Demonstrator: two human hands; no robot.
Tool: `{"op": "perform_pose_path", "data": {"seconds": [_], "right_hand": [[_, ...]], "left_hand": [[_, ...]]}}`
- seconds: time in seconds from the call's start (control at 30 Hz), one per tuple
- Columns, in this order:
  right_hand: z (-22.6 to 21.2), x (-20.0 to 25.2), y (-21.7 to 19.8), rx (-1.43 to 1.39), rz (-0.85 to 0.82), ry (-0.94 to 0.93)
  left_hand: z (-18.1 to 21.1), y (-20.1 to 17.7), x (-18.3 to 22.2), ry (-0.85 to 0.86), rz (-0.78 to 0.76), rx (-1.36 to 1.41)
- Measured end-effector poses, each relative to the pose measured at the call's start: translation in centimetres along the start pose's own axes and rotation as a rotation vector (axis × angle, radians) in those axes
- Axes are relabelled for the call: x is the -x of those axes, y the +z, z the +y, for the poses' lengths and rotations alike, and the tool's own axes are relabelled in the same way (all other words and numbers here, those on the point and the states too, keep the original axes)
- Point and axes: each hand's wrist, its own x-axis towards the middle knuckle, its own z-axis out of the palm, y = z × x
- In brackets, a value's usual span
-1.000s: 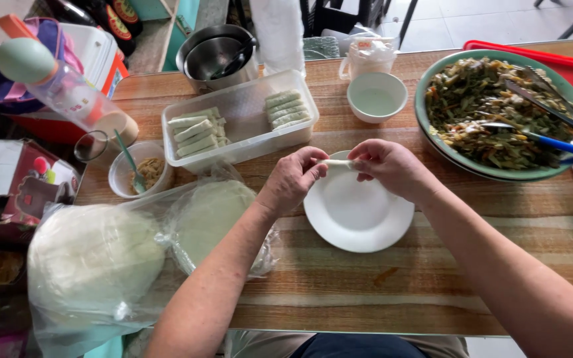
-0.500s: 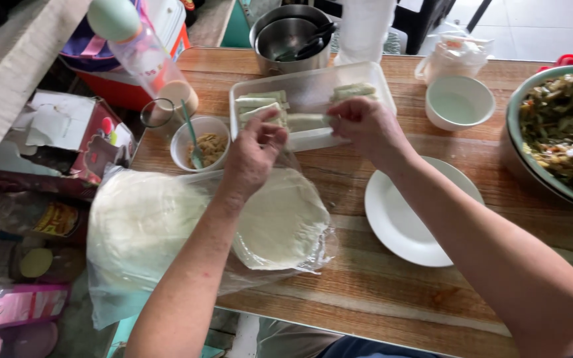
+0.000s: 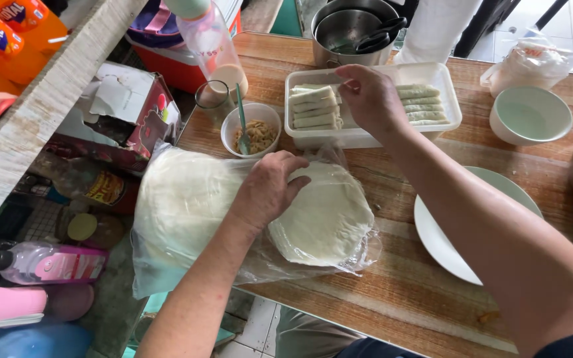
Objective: Assemble spring rolls by placing vegetable filling onto a wrapper and rolling it tightly.
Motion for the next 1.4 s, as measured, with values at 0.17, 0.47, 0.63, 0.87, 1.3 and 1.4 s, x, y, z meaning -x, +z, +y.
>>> {"op": "perform_pose_path", "data": {"seconds": [0.17, 0.47, 0.63, 0.87, 1.3, 1.4], "right_hand": [[-3.7, 6.1, -2.0, 0.205, -0.313, -0.009], [-5.1, 13.6, 2.4, 0.311, -0.679, -0.347], [-2.7, 13.7, 3.3, 0.119, -0.557, -0.296], [-1.8, 13.4, 2.1, 0.179, -0.408, -0.331], [0.6, 15.7, -4.3, 0.299, -0.424, -0.265], [1.2, 15.9, -4.6, 0.24, -0.401, -0.206]], "left_hand": [[-1.0, 0.5, 0.4, -0.018, -0.039, -0.039], [-2.0, 0.7, 1.6, -0.072, -0.01, -0.002], [-1.5, 1.4, 2.4, -0.043, -0.03, -0.023], [3.0, 4.8, 4.3, 0.015, -0.334, -0.284], [4.5, 6.2, 4.5, -0.086, -0.405, -0.363], [3.8, 5.4, 4.4, -0.013, -0.316, -0.247]]}}
